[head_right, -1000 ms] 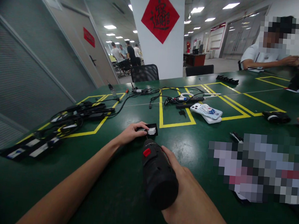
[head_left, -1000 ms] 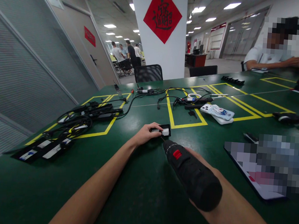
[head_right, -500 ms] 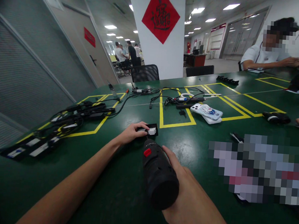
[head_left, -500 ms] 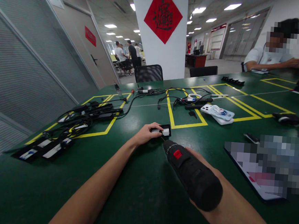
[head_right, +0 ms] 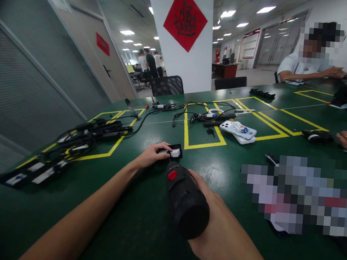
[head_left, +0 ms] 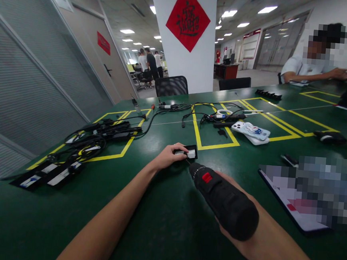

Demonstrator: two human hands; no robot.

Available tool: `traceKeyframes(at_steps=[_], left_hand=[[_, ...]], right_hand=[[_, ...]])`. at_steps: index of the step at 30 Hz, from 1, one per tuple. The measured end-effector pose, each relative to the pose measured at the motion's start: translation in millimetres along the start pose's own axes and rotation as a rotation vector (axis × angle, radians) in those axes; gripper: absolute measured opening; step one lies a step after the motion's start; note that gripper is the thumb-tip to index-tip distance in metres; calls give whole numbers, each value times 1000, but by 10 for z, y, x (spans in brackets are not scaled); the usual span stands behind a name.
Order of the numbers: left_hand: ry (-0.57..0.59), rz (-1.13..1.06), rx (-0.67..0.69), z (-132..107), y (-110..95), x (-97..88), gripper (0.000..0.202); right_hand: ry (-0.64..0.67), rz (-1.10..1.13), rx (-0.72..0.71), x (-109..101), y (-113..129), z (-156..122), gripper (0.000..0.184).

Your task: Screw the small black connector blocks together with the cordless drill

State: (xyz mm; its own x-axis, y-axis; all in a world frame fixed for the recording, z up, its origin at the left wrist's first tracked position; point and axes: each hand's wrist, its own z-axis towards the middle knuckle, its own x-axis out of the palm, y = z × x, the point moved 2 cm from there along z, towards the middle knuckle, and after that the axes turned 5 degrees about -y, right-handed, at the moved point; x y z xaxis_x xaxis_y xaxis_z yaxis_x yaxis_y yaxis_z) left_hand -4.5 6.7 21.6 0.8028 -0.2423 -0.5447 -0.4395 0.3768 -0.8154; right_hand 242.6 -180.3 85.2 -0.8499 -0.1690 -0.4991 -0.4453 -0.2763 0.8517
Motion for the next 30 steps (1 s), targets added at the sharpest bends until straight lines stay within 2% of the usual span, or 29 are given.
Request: traceKeyframes(at_steps=[8,15,24,30], left_hand=[[-1,7,-11,7,19,3,30],[9,-1,-4,-3,-8,-6,29],[-27,-32,9,-3,-7,7,28],[-23,13,11,-14,-70,9,29]], right_hand=[[9,26,14,-10,16,12,78],[-11,-35,7,-18,-13,-20,78],[10,-25,-4,-4,36,18,78],[29,-35,6,7,35,26,75]])
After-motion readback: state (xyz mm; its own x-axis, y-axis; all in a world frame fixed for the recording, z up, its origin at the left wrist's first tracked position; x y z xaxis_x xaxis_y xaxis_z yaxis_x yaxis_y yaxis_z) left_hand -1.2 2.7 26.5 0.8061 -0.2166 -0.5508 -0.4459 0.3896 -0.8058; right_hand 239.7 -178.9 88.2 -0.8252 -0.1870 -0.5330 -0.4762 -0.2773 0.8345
